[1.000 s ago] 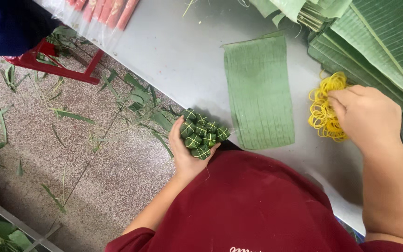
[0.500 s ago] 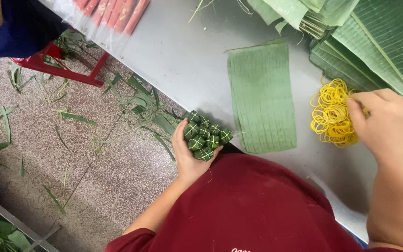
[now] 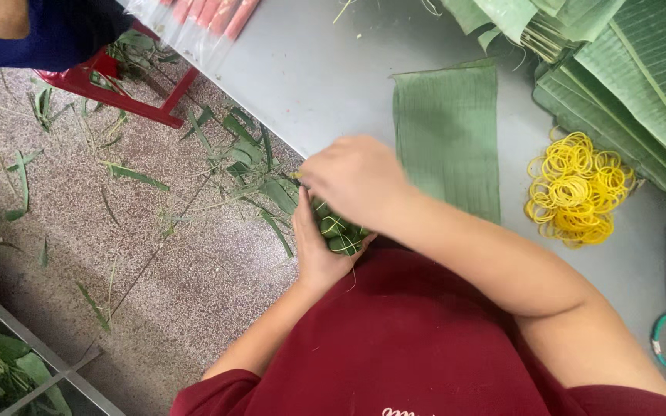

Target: The person wraps cylindrical pink food items in green banana leaves, folds the leaves into neat rectangular packets, and secures them with yellow rubber bands. The finished packets are stacked on the table.

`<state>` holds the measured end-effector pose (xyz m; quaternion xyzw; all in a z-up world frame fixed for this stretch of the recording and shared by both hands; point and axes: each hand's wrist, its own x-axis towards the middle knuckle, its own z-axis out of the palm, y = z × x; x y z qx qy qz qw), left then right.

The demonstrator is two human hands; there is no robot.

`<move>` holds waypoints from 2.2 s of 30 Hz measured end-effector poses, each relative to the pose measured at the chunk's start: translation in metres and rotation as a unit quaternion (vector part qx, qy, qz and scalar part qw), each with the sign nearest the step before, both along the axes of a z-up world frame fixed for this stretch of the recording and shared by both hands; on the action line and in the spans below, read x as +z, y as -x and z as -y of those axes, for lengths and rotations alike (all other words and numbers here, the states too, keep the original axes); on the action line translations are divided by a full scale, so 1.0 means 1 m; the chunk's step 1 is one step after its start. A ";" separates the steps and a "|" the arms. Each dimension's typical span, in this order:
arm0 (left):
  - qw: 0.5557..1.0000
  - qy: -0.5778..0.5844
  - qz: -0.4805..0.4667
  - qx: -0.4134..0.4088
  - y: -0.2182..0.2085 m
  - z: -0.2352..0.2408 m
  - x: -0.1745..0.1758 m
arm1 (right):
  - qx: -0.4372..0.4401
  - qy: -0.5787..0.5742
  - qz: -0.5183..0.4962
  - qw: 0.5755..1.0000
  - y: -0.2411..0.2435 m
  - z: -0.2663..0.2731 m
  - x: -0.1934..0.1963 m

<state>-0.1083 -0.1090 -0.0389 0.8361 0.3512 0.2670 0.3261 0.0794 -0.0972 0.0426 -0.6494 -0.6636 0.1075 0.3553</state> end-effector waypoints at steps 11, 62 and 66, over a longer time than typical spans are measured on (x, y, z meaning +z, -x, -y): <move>0.995 -0.050 -0.066 -0.052 0.004 -0.003 -0.012 | 0.126 -0.018 0.128 0.984 0.029 0.032 0.015; 0.962 0.108 -0.015 -0.248 -0.051 -0.134 0.045 | -0.183 0.147 -0.231 0.944 -0.047 0.082 -0.009; 0.967 0.148 0.135 -0.159 -0.087 -0.179 0.035 | -0.178 0.138 -0.274 0.935 -0.058 0.098 -0.007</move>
